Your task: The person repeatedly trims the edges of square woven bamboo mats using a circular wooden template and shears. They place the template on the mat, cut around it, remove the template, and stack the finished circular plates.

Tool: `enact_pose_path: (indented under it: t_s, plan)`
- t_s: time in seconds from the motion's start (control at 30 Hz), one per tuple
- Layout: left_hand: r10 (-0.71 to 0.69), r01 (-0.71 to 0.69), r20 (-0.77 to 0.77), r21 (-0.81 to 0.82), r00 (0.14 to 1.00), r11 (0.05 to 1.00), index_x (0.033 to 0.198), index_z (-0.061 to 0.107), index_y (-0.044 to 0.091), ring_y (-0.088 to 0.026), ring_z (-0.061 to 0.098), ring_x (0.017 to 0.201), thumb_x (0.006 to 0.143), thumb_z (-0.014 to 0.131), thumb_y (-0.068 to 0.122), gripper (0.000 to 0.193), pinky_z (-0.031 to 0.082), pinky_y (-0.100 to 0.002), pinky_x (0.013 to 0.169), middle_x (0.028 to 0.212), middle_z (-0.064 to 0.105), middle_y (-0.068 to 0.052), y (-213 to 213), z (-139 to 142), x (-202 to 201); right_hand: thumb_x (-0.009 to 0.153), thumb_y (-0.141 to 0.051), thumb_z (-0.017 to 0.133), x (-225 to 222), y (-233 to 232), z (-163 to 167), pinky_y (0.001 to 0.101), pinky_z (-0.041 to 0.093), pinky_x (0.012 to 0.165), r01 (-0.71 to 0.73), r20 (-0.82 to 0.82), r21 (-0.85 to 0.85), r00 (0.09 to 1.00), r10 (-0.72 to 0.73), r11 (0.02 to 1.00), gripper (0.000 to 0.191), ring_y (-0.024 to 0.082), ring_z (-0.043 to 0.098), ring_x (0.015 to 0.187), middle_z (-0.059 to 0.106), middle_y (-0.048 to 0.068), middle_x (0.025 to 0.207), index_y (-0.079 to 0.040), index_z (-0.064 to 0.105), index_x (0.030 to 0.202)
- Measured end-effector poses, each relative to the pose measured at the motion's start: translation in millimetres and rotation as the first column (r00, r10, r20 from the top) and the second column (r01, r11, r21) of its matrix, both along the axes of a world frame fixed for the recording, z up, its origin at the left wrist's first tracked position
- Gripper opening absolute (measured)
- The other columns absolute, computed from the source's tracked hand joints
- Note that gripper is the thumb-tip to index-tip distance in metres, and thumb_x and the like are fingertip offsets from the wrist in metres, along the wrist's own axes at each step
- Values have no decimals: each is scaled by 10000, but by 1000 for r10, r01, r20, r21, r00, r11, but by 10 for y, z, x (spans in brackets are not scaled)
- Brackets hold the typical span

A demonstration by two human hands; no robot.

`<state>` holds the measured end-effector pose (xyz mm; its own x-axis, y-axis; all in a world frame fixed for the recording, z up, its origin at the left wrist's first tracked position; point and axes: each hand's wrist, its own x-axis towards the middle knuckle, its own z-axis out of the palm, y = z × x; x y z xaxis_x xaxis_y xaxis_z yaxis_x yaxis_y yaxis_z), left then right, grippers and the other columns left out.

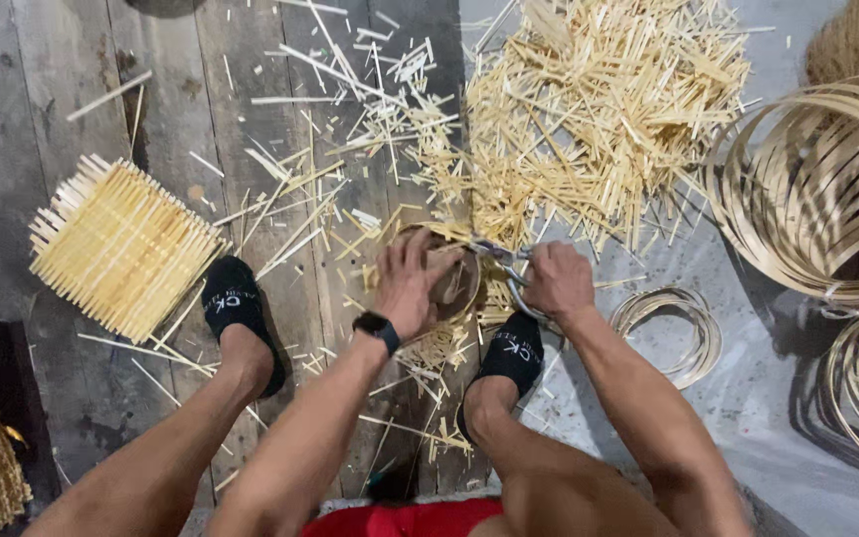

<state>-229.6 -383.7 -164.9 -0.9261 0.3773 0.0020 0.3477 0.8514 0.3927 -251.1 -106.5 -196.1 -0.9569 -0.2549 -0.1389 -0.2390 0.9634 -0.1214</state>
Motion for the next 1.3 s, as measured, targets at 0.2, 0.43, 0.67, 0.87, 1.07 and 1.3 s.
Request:
enact_pose_path:
  t_s: [0.2, 0.43, 0.67, 0.87, 1.07, 1.3]
  plan:
    - [418, -432, 118, 337, 901, 836, 1537, 230, -24, -480, 336, 1377, 615, 916, 247, 1180, 270, -569, 1183, 1476, 368, -274, 244, 0, 203, 795, -402, 770, 22, 56, 9, 494, 515, 748, 9, 22, -36, 1000, -8, 999, 412, 362, 628, 847, 631, 186, 887, -26, 654, 919]
    - [166, -230, 254, 251, 953, 940, 1519, 325, 40, -459, 378, 1323, 551, 862, 149, 1112, 318, -550, 1166, 1456, 412, -210, 55, 36, 113, 824, -372, 737, -33, 18, 109, 478, 524, 801, 20, 120, -15, 993, -18, 1000, 377, 335, 635, 906, 644, 163, 945, -54, 661, 1011]
    - [-39, -34, 381, 182, 924, 983, 1549, 328, 166, -446, 362, 1370, 524, 839, 75, 1149, 305, -543, 1197, 1537, 413, -132, -54, 124, -31, 632, -438, 809, -87, -8, 30, 469, 538, 773, -74, 52, 20, 996, 73, 997, 570, 352, 633, 859, 644, 201, 904, 3, 659, 959]
    - [231, -318, 312, 265, 922, 910, 1538, 245, 67, -487, 270, 1409, 560, 867, 115, 1160, 240, -559, 1161, 1520, 304, -324, 34, 74, 126, 799, -406, 769, -58, 71, -54, 487, 526, 806, -49, 93, -29, 994, 52, 998, 413, 348, 643, 935, 654, 159, 984, -88, 684, 1048]
    - [240, -332, 282, 343, 929, 879, 1541, 286, -15, -454, 407, 1376, 647, 848, 176, 1074, 298, -513, 1196, 1460, 454, -280, 86, -1, 203, 681, -473, 801, -62, 17, -54, 486, 548, 796, -41, -4, -22, 999, 41, 999, 553, 375, 654, 903, 647, 207, 923, -8, 665, 947]
    - [118, -206, 446, 155, 887, 966, 1519, 350, 139, -509, 388, 1306, 586, 876, 152, 1072, 300, -547, 1139, 1459, 466, -203, -91, 16, 47, 835, -418, 719, -97, 126, -24, 481, 538, 791, -2, 237, 48, 972, -9, 999, 407, 344, 643, 936, 648, 155, 967, -66, 669, 1032]
